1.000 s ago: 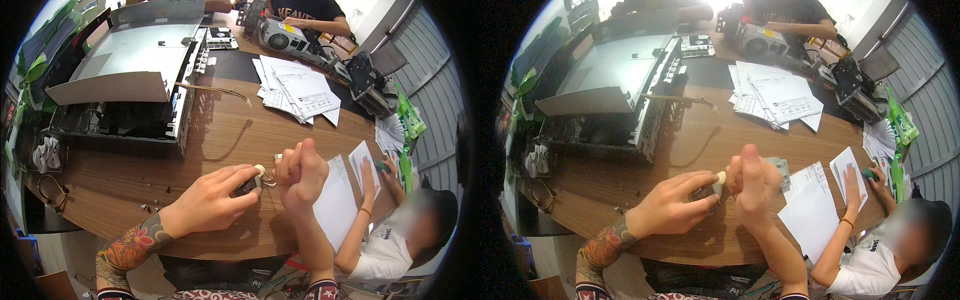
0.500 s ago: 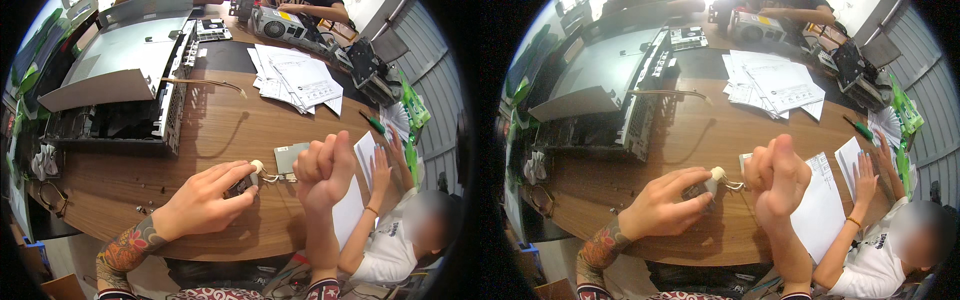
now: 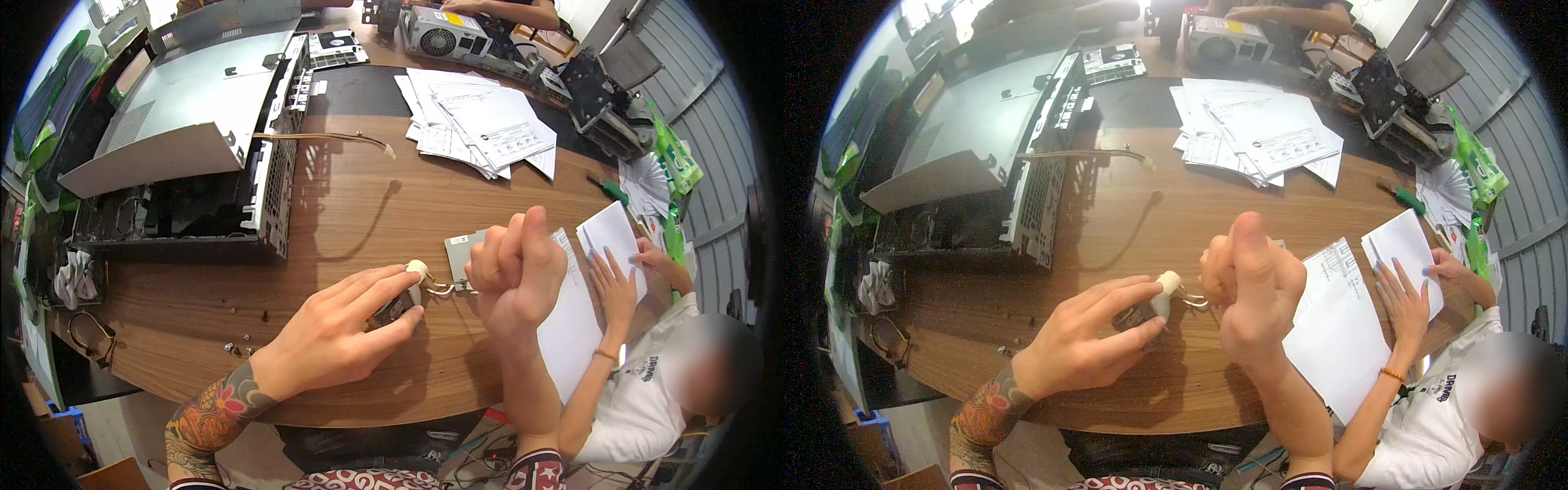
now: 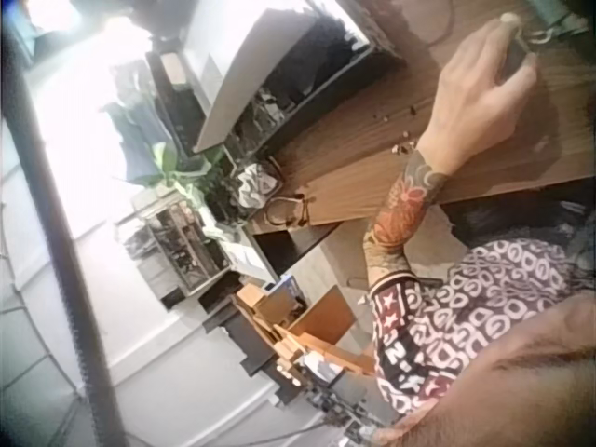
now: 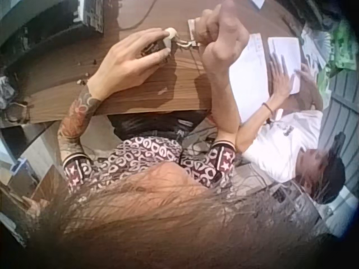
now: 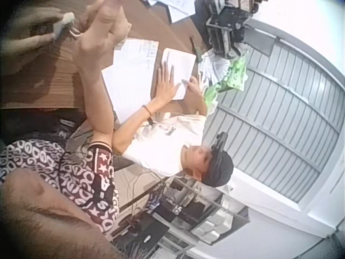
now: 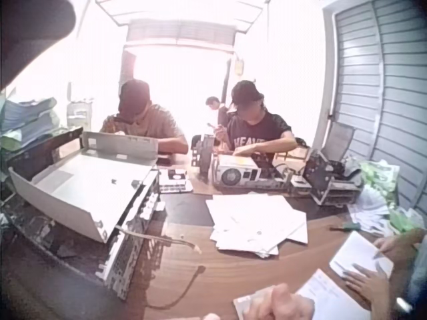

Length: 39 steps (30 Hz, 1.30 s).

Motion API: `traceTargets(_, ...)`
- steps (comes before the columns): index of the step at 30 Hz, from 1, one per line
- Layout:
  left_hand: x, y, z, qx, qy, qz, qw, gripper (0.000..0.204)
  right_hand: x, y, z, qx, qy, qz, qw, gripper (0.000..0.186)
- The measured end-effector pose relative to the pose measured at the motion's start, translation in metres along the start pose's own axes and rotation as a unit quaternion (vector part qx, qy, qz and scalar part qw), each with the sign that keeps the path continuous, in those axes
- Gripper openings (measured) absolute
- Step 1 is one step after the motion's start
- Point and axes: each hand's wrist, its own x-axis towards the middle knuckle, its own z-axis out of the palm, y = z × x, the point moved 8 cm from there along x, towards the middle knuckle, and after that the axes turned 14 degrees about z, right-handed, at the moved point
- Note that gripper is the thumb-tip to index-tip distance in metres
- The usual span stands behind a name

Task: The person disassembles a small electronic component using a screwdriver and a utility knife, then separates its parts and wires by hand.

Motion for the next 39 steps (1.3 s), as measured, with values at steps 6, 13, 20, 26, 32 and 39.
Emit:
traceTargets(6,0.000,-0.001,0.000,-0.004,0.000,-0.002,1.000,0.036,0.000,0.000,-0.001,0.007,0.000,-0.010,1.000,0.056)
traceTargets(13,0.000,-0.002,-0.001,-0.012,-0.003,-0.006,1.000,0.036,0.002,0.002,0.000,0.000,0.012,-0.001,1.000,0.056)
traceTargets(20,-0.002,-0.004,0.001,-0.008,-0.011,-0.004,1.000,0.037,0.003,-0.003,-0.009,-0.006,0.020,-0.004,1.000,0.055)
traceTargets(26,-0.002,-0.003,-0.001,-0.012,-0.026,-0.006,1.000,0.038,-0.002,-0.007,-0.006,0.003,0.012,-0.013,1.000,0.053)
traceTargets(32,-0.001,-0.007,-0.006,-0.005,-0.001,-0.010,1.000,0.049,0.004,-0.002,-0.007,0.090,-0.024,0.044,0.995,0.059)
traceTargets(39,-0.014,-0.020,-0.006,-0.022,0.008,-0.070,0.997,0.059,0.009,0.008,-0.012,0.092,-0.038,0.041,0.994,0.059)
